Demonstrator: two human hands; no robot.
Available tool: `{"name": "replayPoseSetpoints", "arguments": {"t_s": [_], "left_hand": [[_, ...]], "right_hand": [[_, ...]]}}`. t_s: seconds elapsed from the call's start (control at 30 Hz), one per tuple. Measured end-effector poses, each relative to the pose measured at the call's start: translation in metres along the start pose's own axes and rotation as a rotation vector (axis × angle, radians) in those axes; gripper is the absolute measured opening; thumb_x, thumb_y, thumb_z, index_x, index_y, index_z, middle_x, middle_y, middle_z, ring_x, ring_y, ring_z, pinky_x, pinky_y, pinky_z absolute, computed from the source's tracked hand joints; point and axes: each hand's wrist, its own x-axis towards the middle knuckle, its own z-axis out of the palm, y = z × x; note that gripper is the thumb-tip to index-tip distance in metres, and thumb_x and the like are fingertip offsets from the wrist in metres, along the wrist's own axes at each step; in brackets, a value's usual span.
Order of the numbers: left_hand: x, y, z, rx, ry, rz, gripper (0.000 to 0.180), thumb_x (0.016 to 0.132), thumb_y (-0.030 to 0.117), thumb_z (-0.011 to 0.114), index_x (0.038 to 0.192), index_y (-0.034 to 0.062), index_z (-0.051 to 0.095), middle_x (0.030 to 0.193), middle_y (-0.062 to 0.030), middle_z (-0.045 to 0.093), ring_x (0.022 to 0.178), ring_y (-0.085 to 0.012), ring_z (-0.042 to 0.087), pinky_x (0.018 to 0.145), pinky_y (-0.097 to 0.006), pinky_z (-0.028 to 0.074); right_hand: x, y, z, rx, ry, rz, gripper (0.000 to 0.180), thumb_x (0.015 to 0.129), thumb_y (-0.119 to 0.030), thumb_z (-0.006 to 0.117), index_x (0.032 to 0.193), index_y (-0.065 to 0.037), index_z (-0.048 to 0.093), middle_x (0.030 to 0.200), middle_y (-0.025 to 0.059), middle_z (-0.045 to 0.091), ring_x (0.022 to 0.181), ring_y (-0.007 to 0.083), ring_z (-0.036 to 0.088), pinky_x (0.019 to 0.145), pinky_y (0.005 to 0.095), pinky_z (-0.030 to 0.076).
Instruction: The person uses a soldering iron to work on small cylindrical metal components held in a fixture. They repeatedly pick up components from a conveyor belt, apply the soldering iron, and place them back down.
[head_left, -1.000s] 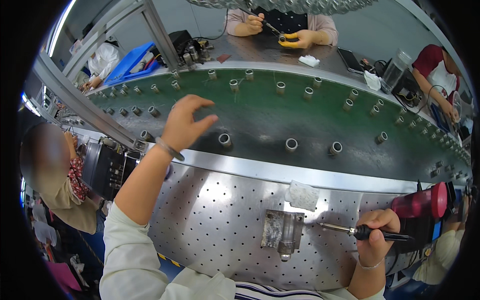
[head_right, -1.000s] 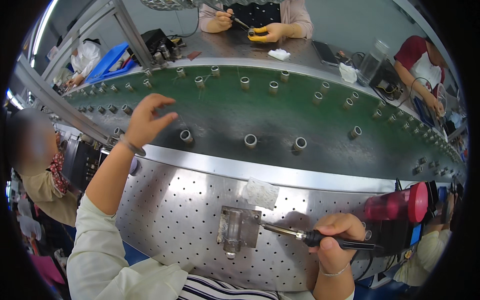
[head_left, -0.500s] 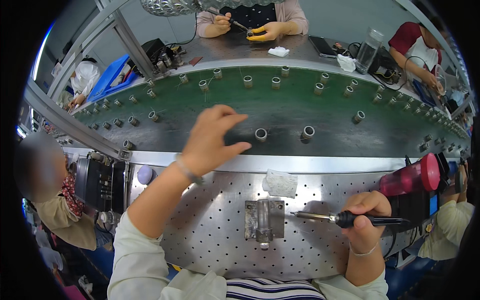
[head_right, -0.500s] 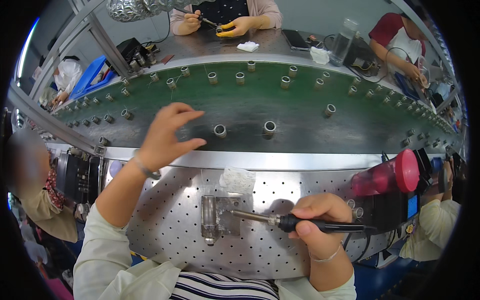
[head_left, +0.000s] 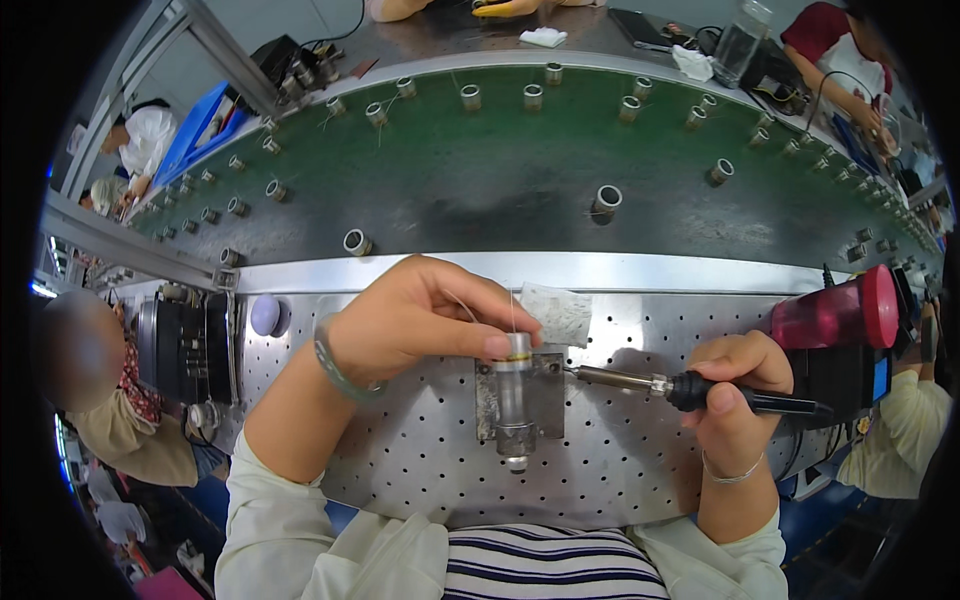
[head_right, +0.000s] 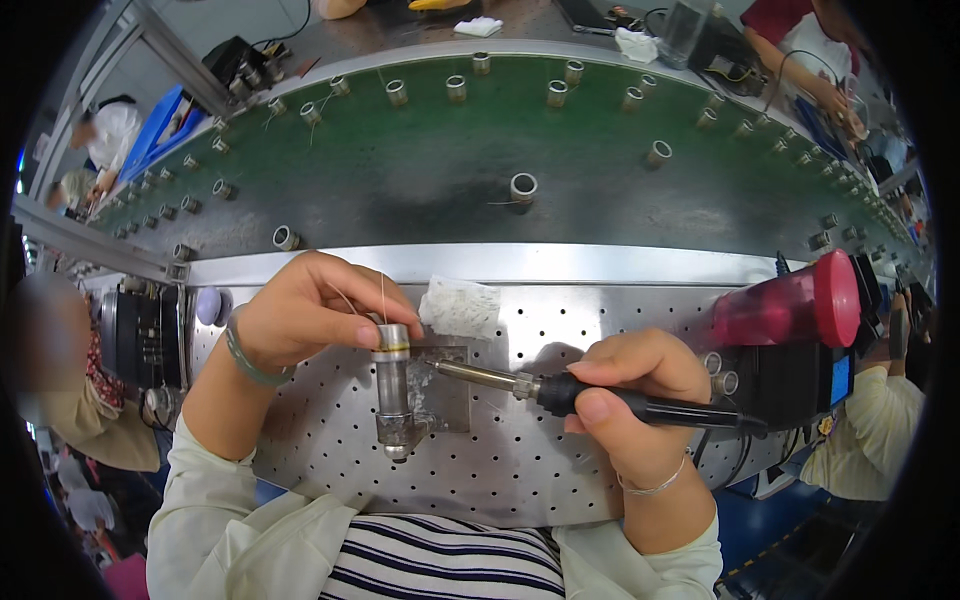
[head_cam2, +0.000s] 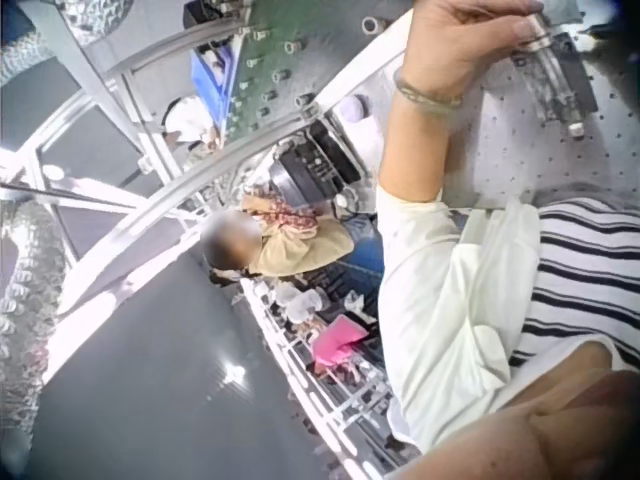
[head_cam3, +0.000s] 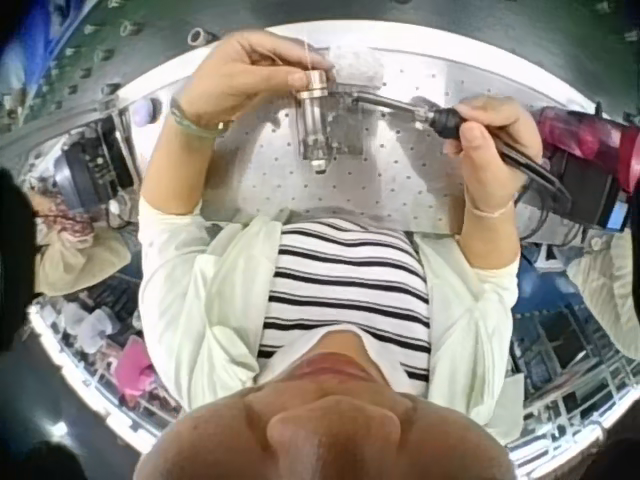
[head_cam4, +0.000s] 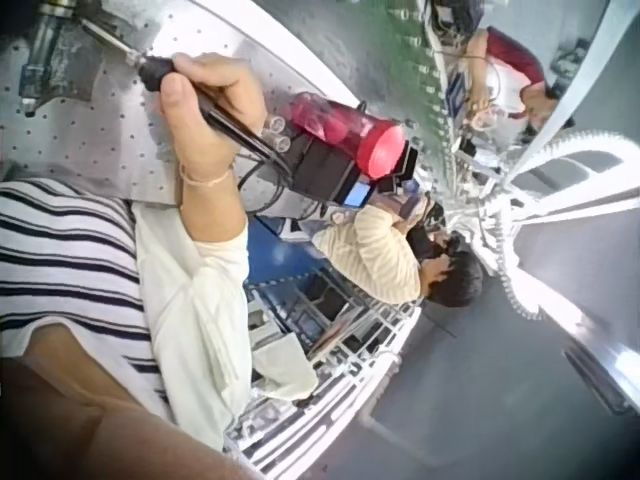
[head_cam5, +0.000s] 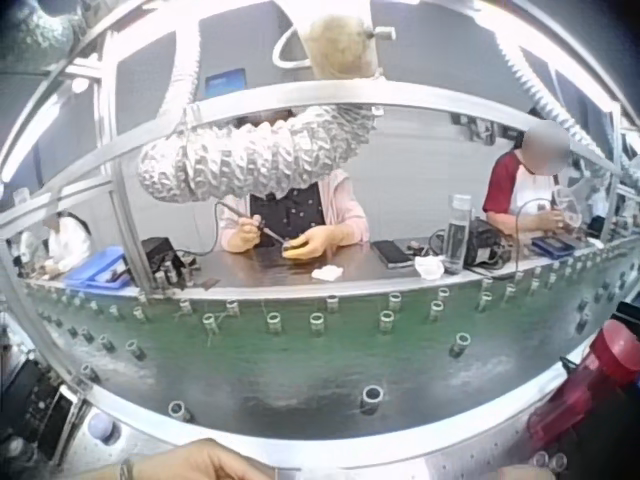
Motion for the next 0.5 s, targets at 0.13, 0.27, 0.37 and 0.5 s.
{"name": "replayPoseSetpoints", "arguments": {"t_s": [0.13,0.27,0.37,0.5], "left_hand": [[0.0,-0.012,-0.004,-0.125,-0.08,-0.077,0.032,0.071,0.002,0.073,0.101,-0.005,0.066,0.096,-0.0174,0.067,0.091,-0.0202,0.063,0.081,-0.028,0.049],[-0.007,-0.013,0.011,-0.21,-0.141,-0.158,0.054,0.067,0.006,0.078,0.116,-0.0038,0.058,0.096,-0.0149,0.066,0.093,-0.0181,0.062,0.076,-0.023,0.049],[-0.013,-0.017,0.011,-0.228,-0.032,-0.048,0.057,0.067,0.008,0.079,0.118,-0.0019,0.057,0.108,-0.0151,0.061,0.097,-0.017,0.058,0.076,-0.025,0.05],[-0.016,-0.02,0.012,-0.089,-0.003,0.147,0.034,0.066,0.0,0.077,0.099,-0.001,0.066,0.11,-0.017,0.059,0.098,-0.0209,0.058,0.083,-0.029,0.048]], "right_hand": [[0.0,0.004,0.004,0.006,-0.026,-0.025,0.018,0.076,-0.005,0.07,0.083,0.003,0.056,0.069,0.0111,0.06,0.053,0.0124,0.058,0.051,0.0204,0.047],[0.0,0.006,0.003,0.052,-0.073,-0.018,0.018,0.075,-0.003,0.07,0.083,0.004,0.056,0.069,0.0116,0.06,0.051,0.0147,0.058,0.05,0.0216,0.047],[0.001,0.009,0.003,0.083,-0.171,-0.017,0.018,0.073,-0.001,0.071,0.084,0.005,0.057,0.068,0.0125,0.06,0.05,0.0163,0.058,0.047,0.0237,0.047],[0.004,0.016,0.003,0.114,-0.25,-0.029,0.02,0.071,0.002,0.071,0.086,0.007,0.058,0.068,0.0132,0.061,0.048,0.0173,0.057,0.045,0.0256,0.046]]}}
